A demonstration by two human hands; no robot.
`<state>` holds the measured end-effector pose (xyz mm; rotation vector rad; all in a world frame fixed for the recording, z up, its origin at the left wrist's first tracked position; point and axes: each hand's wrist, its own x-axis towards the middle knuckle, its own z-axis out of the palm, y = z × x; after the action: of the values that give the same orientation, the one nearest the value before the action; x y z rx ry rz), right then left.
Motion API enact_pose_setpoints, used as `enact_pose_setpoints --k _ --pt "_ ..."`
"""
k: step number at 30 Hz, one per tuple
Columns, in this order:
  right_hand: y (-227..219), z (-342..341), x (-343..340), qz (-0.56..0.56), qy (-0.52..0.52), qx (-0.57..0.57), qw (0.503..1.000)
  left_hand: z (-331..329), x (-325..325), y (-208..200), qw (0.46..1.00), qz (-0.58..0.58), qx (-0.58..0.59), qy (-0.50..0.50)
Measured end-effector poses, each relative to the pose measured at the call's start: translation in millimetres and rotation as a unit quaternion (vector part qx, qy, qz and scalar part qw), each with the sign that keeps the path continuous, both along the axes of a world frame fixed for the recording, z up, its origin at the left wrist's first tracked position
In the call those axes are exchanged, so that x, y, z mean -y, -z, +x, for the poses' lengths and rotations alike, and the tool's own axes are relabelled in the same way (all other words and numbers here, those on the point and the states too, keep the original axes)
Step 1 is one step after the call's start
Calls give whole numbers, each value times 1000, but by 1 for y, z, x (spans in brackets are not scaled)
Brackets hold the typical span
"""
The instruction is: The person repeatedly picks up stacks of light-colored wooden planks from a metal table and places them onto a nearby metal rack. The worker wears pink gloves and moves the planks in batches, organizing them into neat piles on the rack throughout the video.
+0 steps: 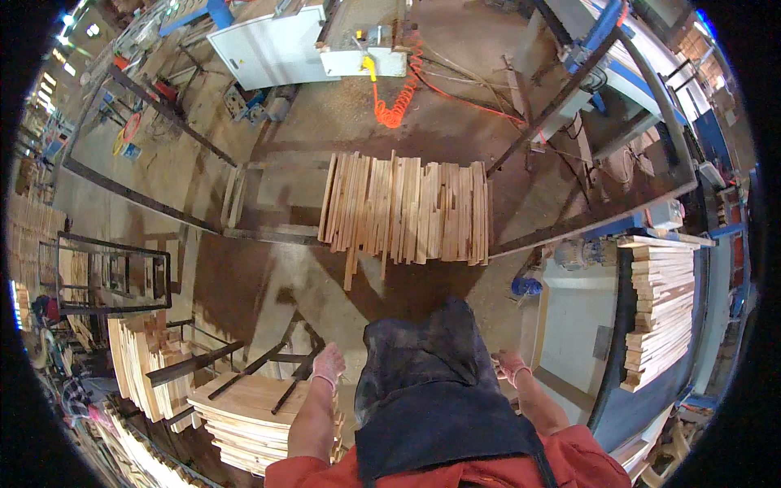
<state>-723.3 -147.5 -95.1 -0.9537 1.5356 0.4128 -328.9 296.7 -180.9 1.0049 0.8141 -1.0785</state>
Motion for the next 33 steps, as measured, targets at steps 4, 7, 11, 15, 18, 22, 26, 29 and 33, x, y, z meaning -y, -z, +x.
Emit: enact_pose_setpoints --k 4,7,11,15,18,22,26,29,33 --pt "45 23 24 107 39 46 992 -19 20 -10 985 138 14 104" --pt "52 96 52 92 20 50 994 -9 35 -29 951 239 43 190" --pt "40 190 89 15 14 83 996 47 69 -82 932 298 53 201" --pt "41 282 129 -124 -165 146 968 127 67 -94 970 221 11 101" --pt "46 342 142 -85 -140 166 972 204 20 -91 995 55 25 81" --pt "47 404 143 -91 -129 111 981 285 93 -107 940 300 79 143" --pt "76 435 121 -126 -208 136 960 351 117 -94 927 273 86 242" --pt "73 467 97 -118 -214 76 967 404 133 -64 934 175 23 310" --pt "170 470 24 -103 -296 42 949 500 166 32 873 252 35 417"
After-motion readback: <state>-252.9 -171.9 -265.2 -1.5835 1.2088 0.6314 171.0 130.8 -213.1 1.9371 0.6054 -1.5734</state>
